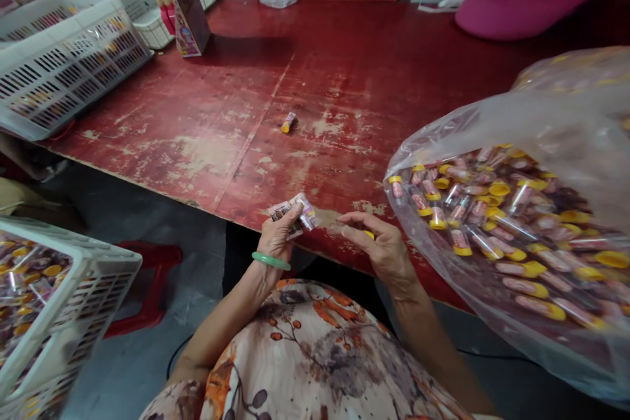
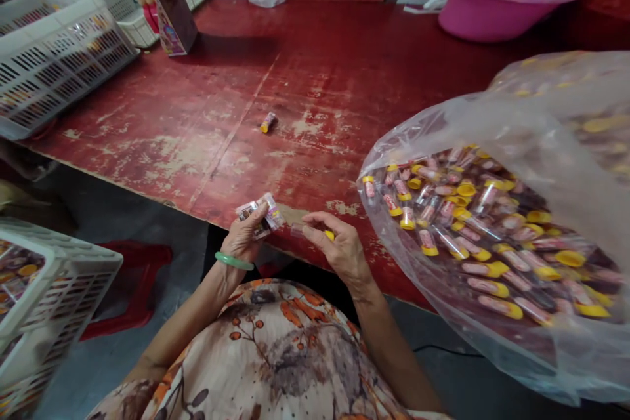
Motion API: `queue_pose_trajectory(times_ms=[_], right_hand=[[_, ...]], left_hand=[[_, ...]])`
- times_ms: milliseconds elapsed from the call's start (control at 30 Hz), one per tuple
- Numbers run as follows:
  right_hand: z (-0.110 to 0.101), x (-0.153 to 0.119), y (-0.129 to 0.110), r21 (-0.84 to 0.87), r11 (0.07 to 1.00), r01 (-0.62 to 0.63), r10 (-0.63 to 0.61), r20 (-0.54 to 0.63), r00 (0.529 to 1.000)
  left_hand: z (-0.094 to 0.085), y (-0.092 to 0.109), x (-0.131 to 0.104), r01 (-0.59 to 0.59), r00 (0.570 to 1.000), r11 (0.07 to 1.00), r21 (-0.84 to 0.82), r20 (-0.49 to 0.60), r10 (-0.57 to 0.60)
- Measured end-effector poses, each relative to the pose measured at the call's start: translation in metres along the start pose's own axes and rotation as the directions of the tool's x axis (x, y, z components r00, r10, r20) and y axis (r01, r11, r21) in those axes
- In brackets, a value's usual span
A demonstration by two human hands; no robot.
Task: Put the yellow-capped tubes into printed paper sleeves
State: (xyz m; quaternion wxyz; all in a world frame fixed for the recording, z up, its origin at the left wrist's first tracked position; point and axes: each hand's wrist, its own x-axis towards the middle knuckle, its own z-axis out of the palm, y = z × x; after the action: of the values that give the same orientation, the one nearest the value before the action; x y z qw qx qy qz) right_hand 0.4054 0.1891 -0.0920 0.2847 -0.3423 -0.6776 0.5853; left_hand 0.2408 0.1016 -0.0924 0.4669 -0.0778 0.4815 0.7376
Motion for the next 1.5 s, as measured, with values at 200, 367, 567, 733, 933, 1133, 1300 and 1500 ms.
queue_pose_trajectory(times_ms=[200,367,567,733,933,1133,1300,1500], right_hand=[[0.004,-0.010,-0.004,-0.060,0.966,0.251,-0.254,-0.052,0.966],[0.021,-0.009,-0.012,-0.235,0.863,0.447,-0.474,-0.071,0.878],[0.032,-0.006,-0.003,-0.512,0.587,0.626,-0.763,-0.092,0.640],[0.040,-0.007,0.003,-0.625,0.397,0.672,-0.842,0.043,0.538],[0.050,-0.004,0.007,-0.640,0.403,0.654,-0.825,0.054,0.562],[0.030,-0.005,-0.009,-0.310,0.629,0.713,-0.653,0.288,0.701],[0.033,-0.006,-0.011,-0.392,0.587,0.708,-0.734,0.110,0.670],[0.043,-0.002,-0.005,-0.518,0.464,0.719,-0.821,0.054,0.568]], left_hand=[[0.011,0.003,-0.004,0.059,0.997,0.993,-0.100,-0.045,-0.063],[0.016,0.006,-0.011,0.134,0.986,0.985,-0.110,-0.080,-0.143],[0.012,0.005,-0.015,0.181,0.979,0.981,-0.067,-0.079,-0.186],[0.008,0.000,-0.016,0.134,0.989,0.988,-0.082,-0.050,-0.138],[0.003,-0.005,-0.021,-0.008,1.000,0.998,-0.066,0.023,0.009],[-0.003,0.007,-0.022,-0.037,0.994,0.999,-0.038,0.102,0.041],[0.000,0.011,-0.028,0.013,0.985,1.000,-0.015,0.171,-0.010],[0.002,0.005,-0.036,0.064,0.974,0.998,-0.030,0.220,-0.056]])
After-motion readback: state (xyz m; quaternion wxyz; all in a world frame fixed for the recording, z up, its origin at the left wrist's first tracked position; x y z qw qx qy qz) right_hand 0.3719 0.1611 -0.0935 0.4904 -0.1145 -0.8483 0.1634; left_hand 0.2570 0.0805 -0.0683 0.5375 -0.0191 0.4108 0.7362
